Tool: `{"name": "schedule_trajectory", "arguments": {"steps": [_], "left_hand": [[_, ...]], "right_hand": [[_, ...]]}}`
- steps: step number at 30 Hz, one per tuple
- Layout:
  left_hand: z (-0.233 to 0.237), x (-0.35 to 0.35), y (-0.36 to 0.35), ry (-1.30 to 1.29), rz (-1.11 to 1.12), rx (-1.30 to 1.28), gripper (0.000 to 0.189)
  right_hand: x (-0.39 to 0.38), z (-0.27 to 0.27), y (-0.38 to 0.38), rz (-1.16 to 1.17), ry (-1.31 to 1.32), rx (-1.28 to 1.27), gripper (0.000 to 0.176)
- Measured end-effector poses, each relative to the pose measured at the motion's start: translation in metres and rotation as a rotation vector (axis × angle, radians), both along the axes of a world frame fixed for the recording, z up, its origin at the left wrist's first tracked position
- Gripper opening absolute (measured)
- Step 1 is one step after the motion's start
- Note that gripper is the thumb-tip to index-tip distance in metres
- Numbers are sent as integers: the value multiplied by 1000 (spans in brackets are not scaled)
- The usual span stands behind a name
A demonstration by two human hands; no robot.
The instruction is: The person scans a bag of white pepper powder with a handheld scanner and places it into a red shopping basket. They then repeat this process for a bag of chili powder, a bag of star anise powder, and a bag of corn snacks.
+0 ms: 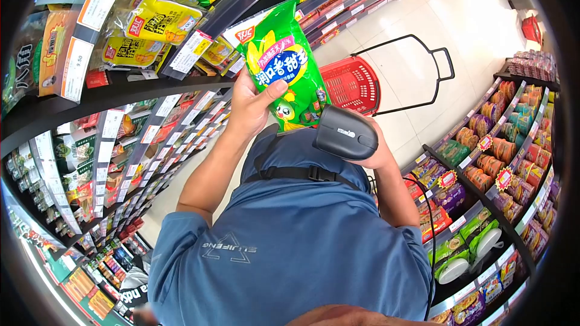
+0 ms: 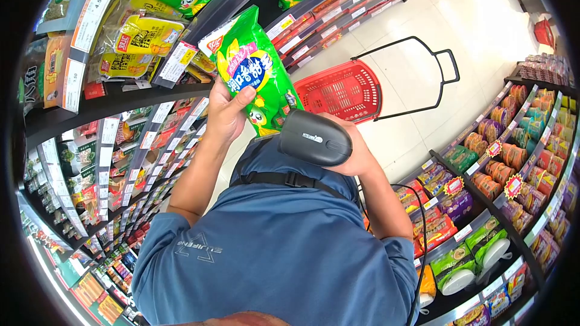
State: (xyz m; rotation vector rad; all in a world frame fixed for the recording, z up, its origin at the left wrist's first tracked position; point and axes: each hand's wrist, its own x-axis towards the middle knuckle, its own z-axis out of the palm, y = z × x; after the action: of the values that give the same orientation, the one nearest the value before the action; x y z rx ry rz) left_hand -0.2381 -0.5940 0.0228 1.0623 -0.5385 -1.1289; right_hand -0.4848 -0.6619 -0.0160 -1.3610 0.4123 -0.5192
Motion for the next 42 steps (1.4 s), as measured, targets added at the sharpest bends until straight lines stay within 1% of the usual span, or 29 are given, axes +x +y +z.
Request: {"name": "schedule_trajectory", "arguments": {"steps": [1,2,4,5,6,8,9,10,12,14,16,18,19,22,24,25,26,28,29,30,31,32,33,34,36,37,38,40,42], "left_hand": [[-1,2,0,-9,-2,-1,56],[-3,3,0,-16,-3,-2,55],[-4,3,-2,-12,9,6,52],[-5,3,-2,6,-3,40,50],[-7,3,-1,25,-12,76,49],[-11,1,-3,59,-20,65,41],[-11,-1,-4,104,-32,59,40],[-10,-3,-6,146,-44,49,38],[-7,-8,-11,194,-37,29,40],[-4,-13,-15,230,-22,31,42],[-6,-13,-20,256,-58,17,45],[-3,-12,-23,309,-102,-21,46],[-2,-13,-24,310,-109,-23,48],[-1,-14,-27,273,-91,-64,43],[2,-19,-29,231,-38,-44,44],[2,-22,-30,188,12,-24,46],[-2,-21,-29,188,12,-25,46],[-4,-18,-26,267,-28,54,50],[-5,-25,-28,351,41,78,47],[-11,-23,-25,345,45,81,47],[-21,-18,-22,528,-76,0,47],[-29,-15,-18,710,-199,-82,48],[-28,-20,-14,653,-305,-81,37],[-37,-23,-14,777,-391,-181,33],[-45,-31,-20,1046,-719,-387,33],[-46,-35,-23,1131,-846,-468,35],[-46,-39,-20,1135,-860,-494,33],[-34,-49,-14,1175,-814,-456,26],[-35,-52,-15,1156,-834,-472,25]], "right_hand": [[-1,-4,0,29,32,3,86],[-2,-7,2,27,38,7,86],[-3,-6,4,-41,93,96,79],[-3,-4,4,-68,99,115,71],[-6,-8,4,-49,96,76,71],[-13,-13,8,-70,142,197,70],[-12,-13,6,-52,93,76,71],[-12,-11,7,-47,102,80,71],[-14,-3,13,-196,148,354,67],[-24,-14,17,-211,153,349,70],[-38,-30,16,-109,128,138,71],[-50,-34,6,86,124,5,65],[-52,-34,7,67,159,55,63],[-51,-13,13,6,144,-14,55],[-52,1,18,-100,35,366,69],[-59,-6,17,-37,-12,337,71],[-67,-13,16,25,-60,310,72],[-76,-16,22,-63,-3,198,74],[-81,-19,25,-83,13,165,75],[-85,-22,28,-104,30,132,75],[-87,-17,32,-152,54,174,76],[-87,-13,32,-167,115,103,72],[-87,-8,32,-183,178,32,69],[-85,-5,31,-183,170,36,69],[-79,3,32,-106,118,-27,59],[-75,7,32,-94,90,-121,52],[-73,13,32,-98,83,-118,52],[-70,24,35,-34,101,-158,47],[-71,21,41,-53,107,-136,46]]}}
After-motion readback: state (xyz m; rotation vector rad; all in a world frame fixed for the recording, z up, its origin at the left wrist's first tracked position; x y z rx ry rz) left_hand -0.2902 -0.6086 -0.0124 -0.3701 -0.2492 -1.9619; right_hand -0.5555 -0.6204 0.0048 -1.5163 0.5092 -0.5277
